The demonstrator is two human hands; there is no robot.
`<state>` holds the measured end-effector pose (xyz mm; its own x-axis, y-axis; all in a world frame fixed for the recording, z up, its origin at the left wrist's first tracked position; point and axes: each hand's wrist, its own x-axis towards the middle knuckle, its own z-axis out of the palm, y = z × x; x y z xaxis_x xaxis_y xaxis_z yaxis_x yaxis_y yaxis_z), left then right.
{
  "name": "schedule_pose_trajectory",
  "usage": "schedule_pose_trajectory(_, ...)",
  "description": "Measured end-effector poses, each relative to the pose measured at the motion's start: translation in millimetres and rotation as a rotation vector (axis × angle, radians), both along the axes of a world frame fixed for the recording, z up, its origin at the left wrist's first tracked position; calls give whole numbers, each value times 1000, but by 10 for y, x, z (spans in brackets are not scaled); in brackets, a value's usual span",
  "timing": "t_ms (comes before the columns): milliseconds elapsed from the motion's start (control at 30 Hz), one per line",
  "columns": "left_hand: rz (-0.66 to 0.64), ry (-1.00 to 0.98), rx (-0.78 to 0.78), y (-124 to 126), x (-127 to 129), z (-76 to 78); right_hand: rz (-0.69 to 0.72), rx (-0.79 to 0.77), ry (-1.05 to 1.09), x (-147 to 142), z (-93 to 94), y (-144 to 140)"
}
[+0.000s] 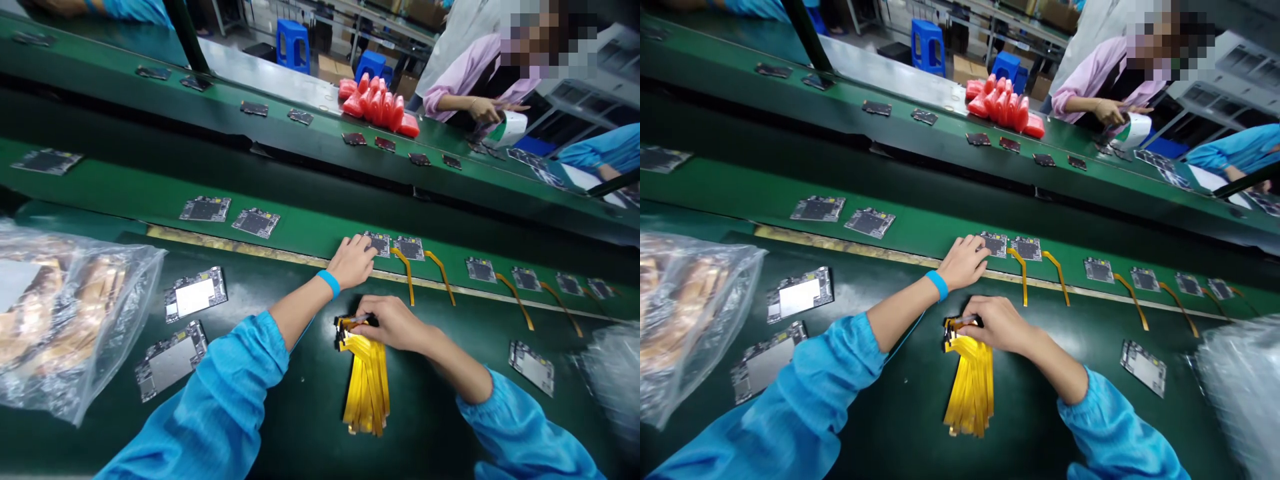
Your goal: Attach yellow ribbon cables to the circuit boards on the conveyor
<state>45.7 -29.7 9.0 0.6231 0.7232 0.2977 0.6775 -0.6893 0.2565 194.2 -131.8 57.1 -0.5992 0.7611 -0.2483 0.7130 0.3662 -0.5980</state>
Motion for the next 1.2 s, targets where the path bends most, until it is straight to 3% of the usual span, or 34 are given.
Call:
schedule_pose_trajectory(133,28,-103,-9,11,-75,7,-29,-65,123,28,31,-7)
schedule_pose_trajectory(267,114,-124,-7,80,-311,54,-52,-131,238,58,55,-23)
schedule_pose_trajectory(500,386,31,-56,458,-1185,243,-237,-205,341,72,69,135)
schedule_pose_trajectory(667,509,273,-267,648,-1676,312,-314,-159,422,-95,26,439)
schedule_pose_trajectory(933,453,367,-340,671,-1663,342,-341,-51,390,-536,-259,961)
schedule_pose_trajectory(1200,397,367,-320,701,-1568,348,-409,-63,403,-728,-377,1164)
